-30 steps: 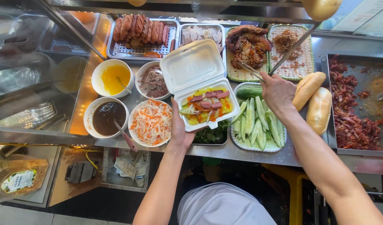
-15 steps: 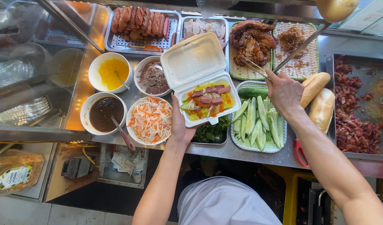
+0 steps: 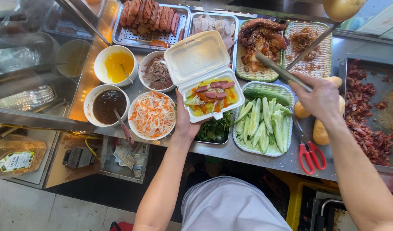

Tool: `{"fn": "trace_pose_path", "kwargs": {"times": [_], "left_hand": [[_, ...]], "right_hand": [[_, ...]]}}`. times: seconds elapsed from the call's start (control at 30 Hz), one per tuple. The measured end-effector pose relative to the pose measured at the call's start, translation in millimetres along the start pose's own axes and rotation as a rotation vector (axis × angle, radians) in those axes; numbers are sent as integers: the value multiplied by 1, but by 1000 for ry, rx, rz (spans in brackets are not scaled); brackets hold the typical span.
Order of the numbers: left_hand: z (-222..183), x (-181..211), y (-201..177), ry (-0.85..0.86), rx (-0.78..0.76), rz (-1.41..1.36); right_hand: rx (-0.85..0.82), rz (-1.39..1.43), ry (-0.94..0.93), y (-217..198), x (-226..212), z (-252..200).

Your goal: Prepare a takeout meal in a styrofoam container by adding rice, meat slices, cucumbers, and sauce at a food stall.

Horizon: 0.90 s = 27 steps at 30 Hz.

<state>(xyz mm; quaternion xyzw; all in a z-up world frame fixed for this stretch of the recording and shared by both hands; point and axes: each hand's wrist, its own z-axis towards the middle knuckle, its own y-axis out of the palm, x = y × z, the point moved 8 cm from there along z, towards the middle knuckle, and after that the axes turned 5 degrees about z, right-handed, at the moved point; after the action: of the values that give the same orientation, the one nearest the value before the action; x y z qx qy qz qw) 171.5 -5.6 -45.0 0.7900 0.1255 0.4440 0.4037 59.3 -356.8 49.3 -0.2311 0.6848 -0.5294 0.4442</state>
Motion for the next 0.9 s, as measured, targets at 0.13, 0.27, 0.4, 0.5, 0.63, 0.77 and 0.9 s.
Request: {"fn": "trace_pose_path", "kwargs": {"times": [0.13, 0.27, 0.4, 0.5, 0.63, 0.77, 0.9], "left_hand": [[10, -8, 8, -6, 6, 15], [24, -17, 12, 22, -18, 19], [23, -24, 22, -3, -39, 9], [16, -25, 27, -15, -57, 21], [8, -20, 29, 6, -65, 37], [1, -10, 24, 36, -41, 51], [-4, -2, 17, 26, -8, 41]], "right_hand": [[-47, 376, -32, -55, -23, -37], [-154, 650, -25, -79, -46, -67], [-232, 619, -61, -71, -78, -81], [-261, 440, -63, -63, -99, -90], [-147, 313, -256, -70, -116, -98], [-2, 318, -283, -73, -107, -90], [96, 147, -69, -26, -46, -36]]}}
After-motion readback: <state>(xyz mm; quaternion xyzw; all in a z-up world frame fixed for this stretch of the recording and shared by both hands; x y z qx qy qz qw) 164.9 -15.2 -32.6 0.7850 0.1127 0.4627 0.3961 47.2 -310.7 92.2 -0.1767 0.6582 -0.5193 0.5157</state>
